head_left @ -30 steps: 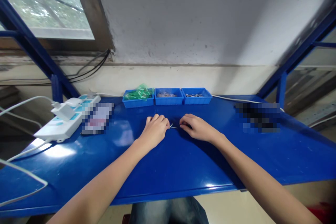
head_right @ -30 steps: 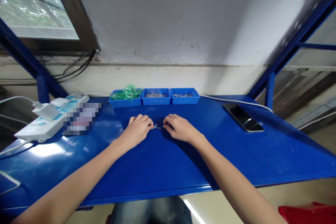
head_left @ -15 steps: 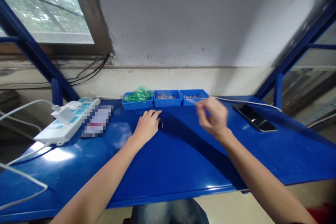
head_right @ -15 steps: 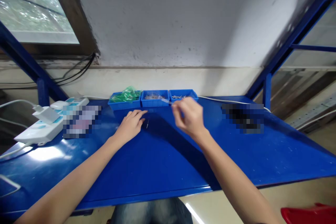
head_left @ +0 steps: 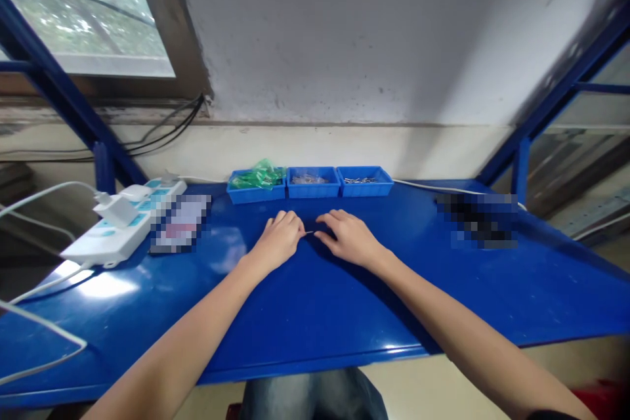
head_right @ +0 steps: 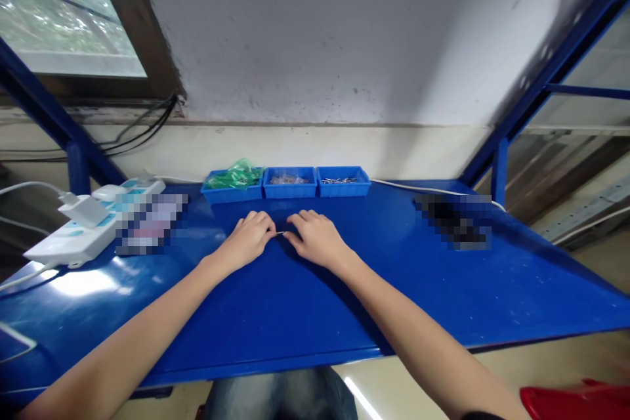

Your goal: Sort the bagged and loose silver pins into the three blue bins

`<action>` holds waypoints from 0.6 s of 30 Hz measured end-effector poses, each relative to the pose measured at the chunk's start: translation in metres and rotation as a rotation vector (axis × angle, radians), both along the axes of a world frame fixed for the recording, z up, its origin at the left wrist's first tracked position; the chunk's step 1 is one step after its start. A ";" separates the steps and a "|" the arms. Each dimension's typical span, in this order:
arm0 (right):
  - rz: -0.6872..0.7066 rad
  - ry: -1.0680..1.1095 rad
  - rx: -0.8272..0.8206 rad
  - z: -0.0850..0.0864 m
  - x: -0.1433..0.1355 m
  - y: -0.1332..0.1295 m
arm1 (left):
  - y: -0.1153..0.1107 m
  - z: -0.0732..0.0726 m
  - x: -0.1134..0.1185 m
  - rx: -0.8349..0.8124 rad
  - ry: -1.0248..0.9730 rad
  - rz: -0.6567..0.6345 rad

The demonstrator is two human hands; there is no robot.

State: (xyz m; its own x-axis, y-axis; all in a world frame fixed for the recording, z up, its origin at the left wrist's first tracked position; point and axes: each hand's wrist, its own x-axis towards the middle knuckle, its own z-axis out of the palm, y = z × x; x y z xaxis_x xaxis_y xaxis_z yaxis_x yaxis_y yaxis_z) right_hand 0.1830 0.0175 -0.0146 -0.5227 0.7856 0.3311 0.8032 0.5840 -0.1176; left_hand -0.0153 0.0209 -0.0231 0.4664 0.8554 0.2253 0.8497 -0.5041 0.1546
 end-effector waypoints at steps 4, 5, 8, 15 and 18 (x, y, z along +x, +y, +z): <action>0.072 -0.117 0.044 0.006 -0.012 -0.005 | -0.004 0.003 0.005 -0.018 -0.093 -0.057; 0.087 -0.135 0.049 0.008 -0.010 -0.005 | -0.005 0.004 0.007 -0.025 -0.122 -0.066; 0.110 -0.148 0.099 0.020 0.001 -0.008 | -0.008 0.008 0.010 -0.043 -0.225 -0.107; -0.115 0.450 0.749 0.067 0.047 -0.006 | -0.032 0.035 0.015 -0.006 -0.719 -0.115; -0.521 0.582 0.785 0.064 0.060 0.020 | -0.070 0.059 0.026 -0.233 -1.014 -0.256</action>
